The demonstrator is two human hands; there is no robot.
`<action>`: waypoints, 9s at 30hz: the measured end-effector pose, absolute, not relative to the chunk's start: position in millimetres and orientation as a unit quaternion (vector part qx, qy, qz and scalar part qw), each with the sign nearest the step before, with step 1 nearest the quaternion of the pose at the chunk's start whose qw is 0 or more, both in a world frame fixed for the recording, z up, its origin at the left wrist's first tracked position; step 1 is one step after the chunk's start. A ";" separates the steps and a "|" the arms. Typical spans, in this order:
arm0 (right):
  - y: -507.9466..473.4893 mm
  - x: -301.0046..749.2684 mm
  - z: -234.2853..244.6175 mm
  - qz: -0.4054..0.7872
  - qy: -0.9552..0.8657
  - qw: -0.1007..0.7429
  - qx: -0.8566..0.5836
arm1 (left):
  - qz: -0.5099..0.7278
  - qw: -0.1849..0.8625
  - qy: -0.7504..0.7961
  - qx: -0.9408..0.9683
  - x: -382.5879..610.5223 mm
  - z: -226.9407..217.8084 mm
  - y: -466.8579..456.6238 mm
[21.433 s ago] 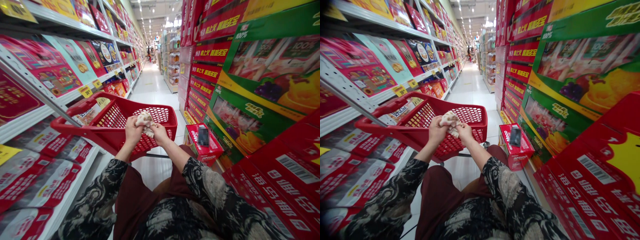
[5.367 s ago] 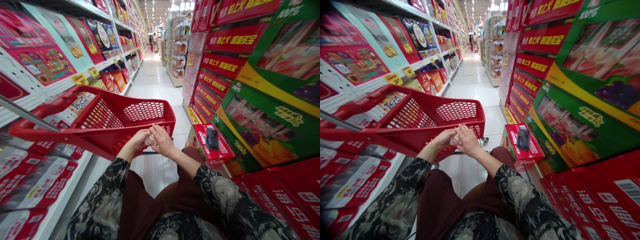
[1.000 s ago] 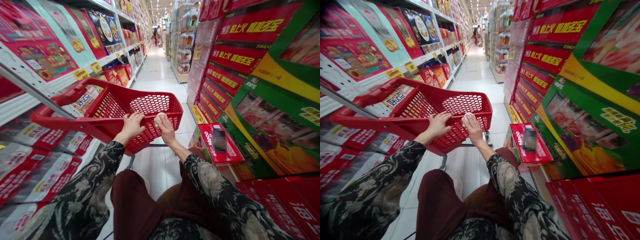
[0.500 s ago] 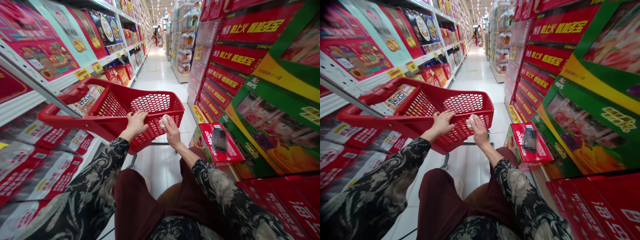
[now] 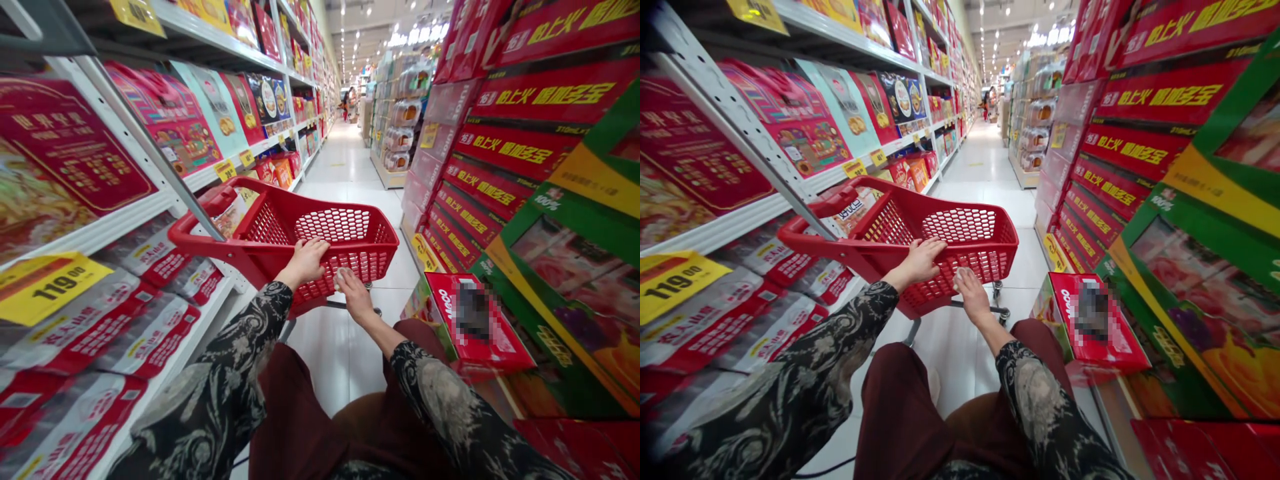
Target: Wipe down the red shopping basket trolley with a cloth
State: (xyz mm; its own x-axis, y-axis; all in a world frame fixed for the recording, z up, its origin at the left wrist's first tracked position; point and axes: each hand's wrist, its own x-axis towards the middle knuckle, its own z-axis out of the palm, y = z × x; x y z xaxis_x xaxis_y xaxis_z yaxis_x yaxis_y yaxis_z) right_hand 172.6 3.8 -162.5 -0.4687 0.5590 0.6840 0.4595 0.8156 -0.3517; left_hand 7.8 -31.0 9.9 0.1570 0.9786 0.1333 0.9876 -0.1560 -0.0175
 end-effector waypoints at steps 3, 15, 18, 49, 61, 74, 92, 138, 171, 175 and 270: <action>4.2 176.3 -136.5 0.038 -0.843 0.453 -0.288 | -0.035 0.058 -0.637 -0.767 9.5 11.8 -35.5; 14.4 148.8 -109.7 0.032 -0.821 0.495 -0.282 | -0.064 0.177 -0.706 -0.682 -4.0 -12.0 -82.8; 8.0 152.4 -136.6 0.041 -0.850 0.448 -0.273 | -0.064 0.180 -0.704 -0.685 -4.5 -16.0 -82.9; 2.6 152.7 -70.8 0.025 -0.838 0.449 -0.310 | -0.086 0.190 -0.701 -0.682 -2.4 -24.8 -74.7; -10.1 149.8 -116.9 0.059 -0.913 0.308 -0.259 | -0.070 0.200 -0.708 -0.674 1.7 -19.3 -77.0; 39.4 186.7 -86.0 -0.005 -0.827 0.451 -0.337 | -0.050 0.173 -0.668 -0.722 41.6 -17.8 -46.2; 39.3 208.9 -93.2 0.028 -0.803 0.475 -0.357 | -0.047 0.136 -0.676 -0.723 68.3 -25.9 -30.3; 66.1 255.3 -104.3 0.033 -0.769 0.475 -0.427 | -0.011 0.077 -0.680 -0.729 78.0 -16.2 -24.0; 14.9 166.7 -51.4 0.055 -0.869 0.348 -0.347 | 0.018 0.143 -0.730 -0.668 9.9 4.7 -94.7; 21.1 185.4 -53.7 0.056 -0.871 0.337 -0.353 | -0.002 0.206 -0.774 -0.599 -16.0 14.6 -111.2; -73.1 137.2 -58.4 0.054 -0.886 0.410 -0.210 | -0.164 0.228 -0.762 -0.583 7.2 39.5 -141.8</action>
